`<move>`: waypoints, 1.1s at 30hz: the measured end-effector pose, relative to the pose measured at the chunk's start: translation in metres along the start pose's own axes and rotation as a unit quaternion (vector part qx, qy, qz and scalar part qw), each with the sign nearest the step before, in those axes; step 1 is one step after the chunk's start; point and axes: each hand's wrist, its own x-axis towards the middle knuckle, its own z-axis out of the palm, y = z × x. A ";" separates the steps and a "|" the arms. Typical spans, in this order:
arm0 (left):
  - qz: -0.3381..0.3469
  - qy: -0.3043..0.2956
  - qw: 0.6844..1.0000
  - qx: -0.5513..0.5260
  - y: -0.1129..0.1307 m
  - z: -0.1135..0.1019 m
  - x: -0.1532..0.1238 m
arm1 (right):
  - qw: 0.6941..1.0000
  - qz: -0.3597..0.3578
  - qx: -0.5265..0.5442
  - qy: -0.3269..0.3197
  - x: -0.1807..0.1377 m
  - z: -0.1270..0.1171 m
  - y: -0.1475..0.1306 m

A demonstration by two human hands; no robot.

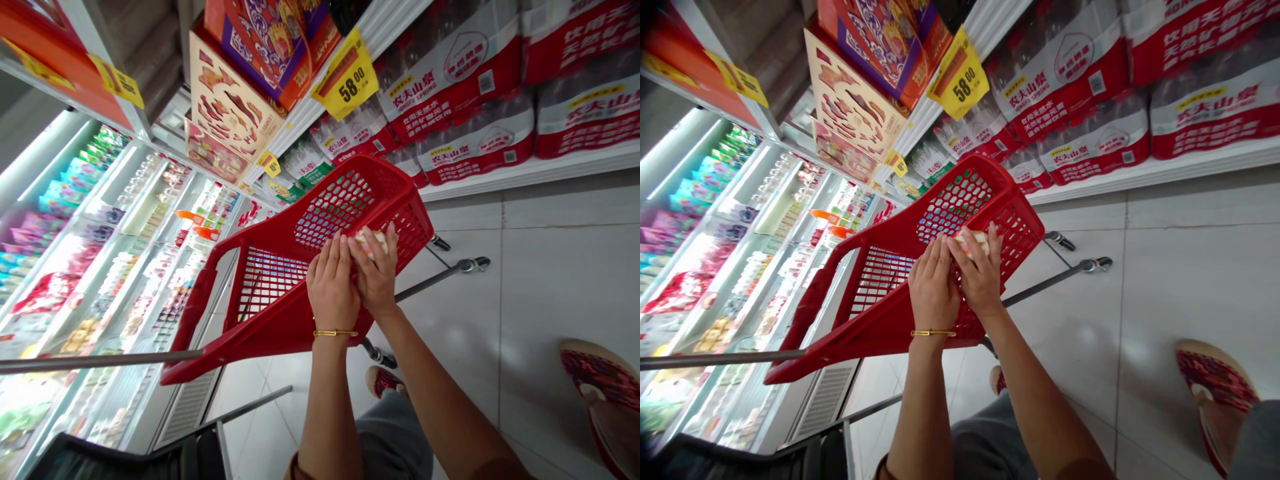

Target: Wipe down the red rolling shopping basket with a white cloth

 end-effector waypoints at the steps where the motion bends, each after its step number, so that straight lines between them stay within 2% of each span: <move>1: -0.001 -0.002 1.000 0.003 0.000 0.000 0.000 | 1.000 -0.005 -0.004 0.001 0.000 0.003 0.002; 6: -0.001 0.000 1.000 0.027 -0.001 0.001 -0.001 | 0.998 -0.055 0.003 0.025 0.002 0.011 0.020; 11: 0.015 0.009 0.999 0.042 -0.003 0.003 -0.001 | 0.997 -0.061 0.016 0.054 0.006 0.013 0.032; 18: 0.021 0.005 0.999 0.044 -0.005 0.004 -0.002 | 0.998 0.016 -0.009 0.053 0.025 0.005 0.052; 22: 0.010 -0.004 0.999 0.043 -0.005 0.005 -0.002 | 0.998 0.037 0.002 0.051 0.039 0.000 0.061; 30: 0.014 0.001 0.999 0.052 -0.005 0.006 -0.001 | 0.993 0.071 0.027 0.089 0.041 -0.002 0.053; 33: 0.014 0.007 0.998 0.062 -0.003 0.007 -0.001 | 0.996 0.055 0.019 0.065 0.032 -0.010 0.040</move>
